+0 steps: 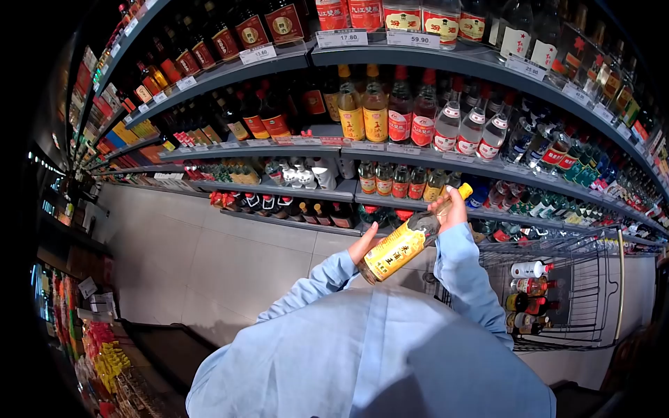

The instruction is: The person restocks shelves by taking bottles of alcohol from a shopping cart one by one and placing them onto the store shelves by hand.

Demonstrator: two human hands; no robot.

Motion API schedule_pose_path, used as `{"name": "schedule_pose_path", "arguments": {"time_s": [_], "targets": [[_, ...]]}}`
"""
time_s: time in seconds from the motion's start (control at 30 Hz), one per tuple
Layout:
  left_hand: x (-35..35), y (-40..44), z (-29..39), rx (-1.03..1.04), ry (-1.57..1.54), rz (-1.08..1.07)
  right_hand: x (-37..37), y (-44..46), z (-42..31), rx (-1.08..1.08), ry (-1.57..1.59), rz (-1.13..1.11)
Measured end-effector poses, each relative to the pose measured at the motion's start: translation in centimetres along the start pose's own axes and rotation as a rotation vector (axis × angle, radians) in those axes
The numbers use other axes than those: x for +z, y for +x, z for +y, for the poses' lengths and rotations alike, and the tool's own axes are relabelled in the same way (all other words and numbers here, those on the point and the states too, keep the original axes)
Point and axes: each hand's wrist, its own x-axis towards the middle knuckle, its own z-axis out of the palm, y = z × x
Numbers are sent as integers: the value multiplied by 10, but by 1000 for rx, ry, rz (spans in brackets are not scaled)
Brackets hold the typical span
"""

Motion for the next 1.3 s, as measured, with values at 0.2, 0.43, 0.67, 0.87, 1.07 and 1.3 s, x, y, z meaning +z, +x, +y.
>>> {"name": "schedule_pose_path", "arguments": {"time_s": [0.2, 0.43, 0.67, 0.87, 1.07, 1.3], "targets": [[-1, -12, -2, 53, -27, 62, 9, 3, 11, 65, 21, -31], [-11, -17, -8, 23, -16, 49, 8, 3, 23, 93, 32, -19], [-9, -30, -4, 19, -39, 5, 15, -12, 25, 55, -5, 47], [-25, -49, 7, 178, 274, -203, 52, -41, 20, -59, -49, -79], [-42, -65, 29, 325, 359, -353, 118, -106, 20, -328, -130, -247], [-87, -70, 52, 447, 507, -343, 149, -137, 51, -490, -259, -332]]}}
